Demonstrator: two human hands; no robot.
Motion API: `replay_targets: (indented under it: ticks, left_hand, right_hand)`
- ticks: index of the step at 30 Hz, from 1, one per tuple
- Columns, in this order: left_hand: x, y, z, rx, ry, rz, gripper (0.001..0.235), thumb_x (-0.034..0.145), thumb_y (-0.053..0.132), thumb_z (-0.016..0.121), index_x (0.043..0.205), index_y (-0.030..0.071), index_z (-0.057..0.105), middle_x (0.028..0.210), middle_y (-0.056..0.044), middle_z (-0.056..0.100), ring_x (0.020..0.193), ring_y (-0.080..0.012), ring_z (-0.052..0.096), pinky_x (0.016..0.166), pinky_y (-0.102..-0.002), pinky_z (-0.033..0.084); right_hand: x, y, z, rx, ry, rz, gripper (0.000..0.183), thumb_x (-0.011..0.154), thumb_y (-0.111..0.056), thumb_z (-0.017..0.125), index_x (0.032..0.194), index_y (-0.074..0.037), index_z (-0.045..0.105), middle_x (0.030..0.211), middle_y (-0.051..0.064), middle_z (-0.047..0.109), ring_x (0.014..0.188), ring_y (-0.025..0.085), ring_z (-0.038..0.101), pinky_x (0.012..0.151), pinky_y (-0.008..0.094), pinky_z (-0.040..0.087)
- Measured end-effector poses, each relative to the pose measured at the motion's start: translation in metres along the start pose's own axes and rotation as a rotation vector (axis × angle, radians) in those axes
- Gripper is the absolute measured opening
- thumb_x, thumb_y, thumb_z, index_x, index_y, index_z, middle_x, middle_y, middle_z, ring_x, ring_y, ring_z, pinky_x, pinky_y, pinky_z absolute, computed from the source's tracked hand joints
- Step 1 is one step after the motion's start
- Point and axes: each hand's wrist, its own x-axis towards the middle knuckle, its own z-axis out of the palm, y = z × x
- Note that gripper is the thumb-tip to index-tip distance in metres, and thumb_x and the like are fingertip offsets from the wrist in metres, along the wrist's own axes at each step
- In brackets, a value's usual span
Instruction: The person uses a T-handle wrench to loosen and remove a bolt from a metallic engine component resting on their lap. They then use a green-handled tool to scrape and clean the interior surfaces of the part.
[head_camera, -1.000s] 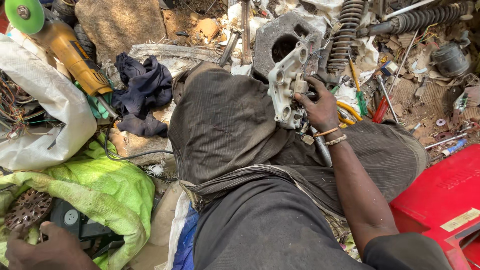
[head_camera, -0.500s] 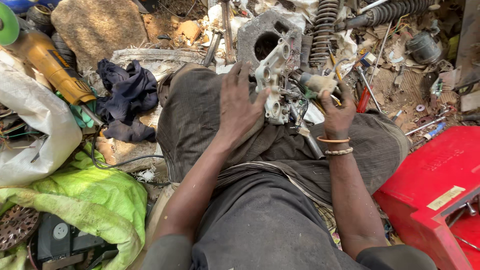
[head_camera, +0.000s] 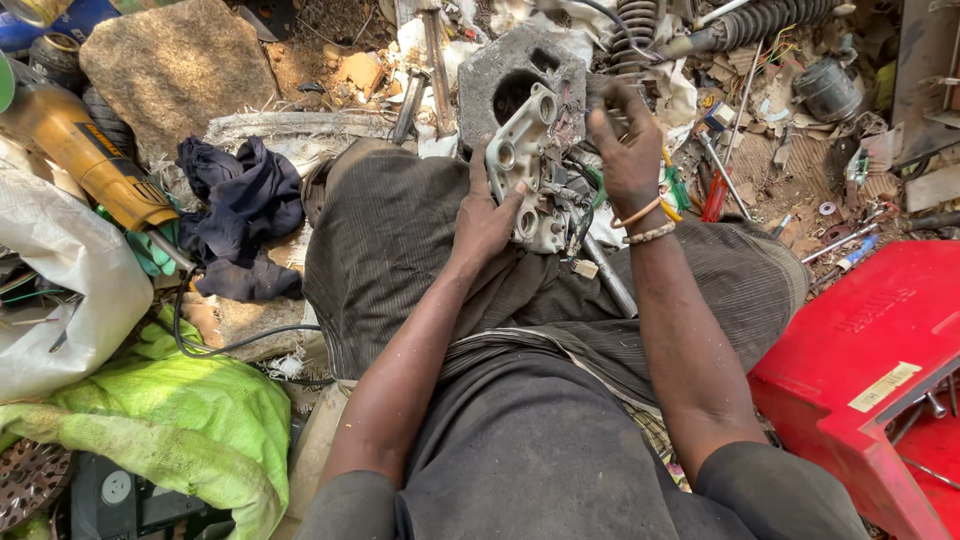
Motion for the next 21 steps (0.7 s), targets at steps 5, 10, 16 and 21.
replay_targets:
  ticks: [5, 10, 16, 21]
  left_hand:
    - [0.01, -0.007, -0.001, -0.122, 0.044, 0.006, 0.08, 0.099, 0.054, 0.056, 0.162, 0.036, 0.01, 0.149, -0.023, 0.055, 0.128, -0.0438, 0.06, 0.107, -0.053, 0.049]
    - [0.002, -0.005, 0.006, -0.111, 0.075, 0.083, 0.078, 0.098, 0.061, 0.055, 0.16, 0.024, 0.022, 0.143, -0.021, 0.061, 0.126, -0.0395, 0.064, 0.105, -0.052, 0.052]
    - [-0.002, -0.015, -0.021, -0.413, 0.08, 0.237, 0.073, 0.102, 0.051, 0.058, 0.16, 0.017, 0.03, 0.14, -0.021, 0.06, 0.12, -0.034, 0.064, 0.094, -0.05, 0.06]
    - [0.052, -0.012, -0.024, -0.651, 0.117, 0.26, 0.074, 0.106, 0.045, 0.059, 0.163, 0.015, 0.022, 0.151, -0.021, 0.054, 0.133, -0.0364, 0.054, 0.11, -0.05, 0.047]
  right_hand:
    - [-0.075, 0.009, 0.001, -0.432, -0.228, 0.102, 0.051, 0.098, -0.036, 0.079, 0.13, 0.002, 0.066, 0.121, 0.016, 0.072, 0.11, 0.023, 0.068, 0.091, 0.036, 0.054]
    - [-0.117, -0.004, 0.015, -0.052, -0.062, 0.362, 0.04, 0.102, -0.027, 0.065, 0.132, -0.001, 0.061, 0.103, 0.011, 0.077, 0.086, 0.014, 0.075, 0.063, 0.025, 0.058]
    - [-0.11, -0.053, 0.022, -0.093, -0.011, 0.226, 0.031, 0.107, -0.02, 0.06, 0.132, -0.002, 0.062, 0.096, 0.009, 0.077, 0.075, 0.012, 0.072, 0.053, 0.023, 0.052]
    - [-0.055, -0.054, 0.029, -0.545, 0.012, -0.013, 0.025, 0.104, -0.022, 0.063, 0.127, -0.012, 0.067, 0.112, 0.008, 0.076, 0.101, 0.021, 0.071, 0.087, 0.036, 0.057]
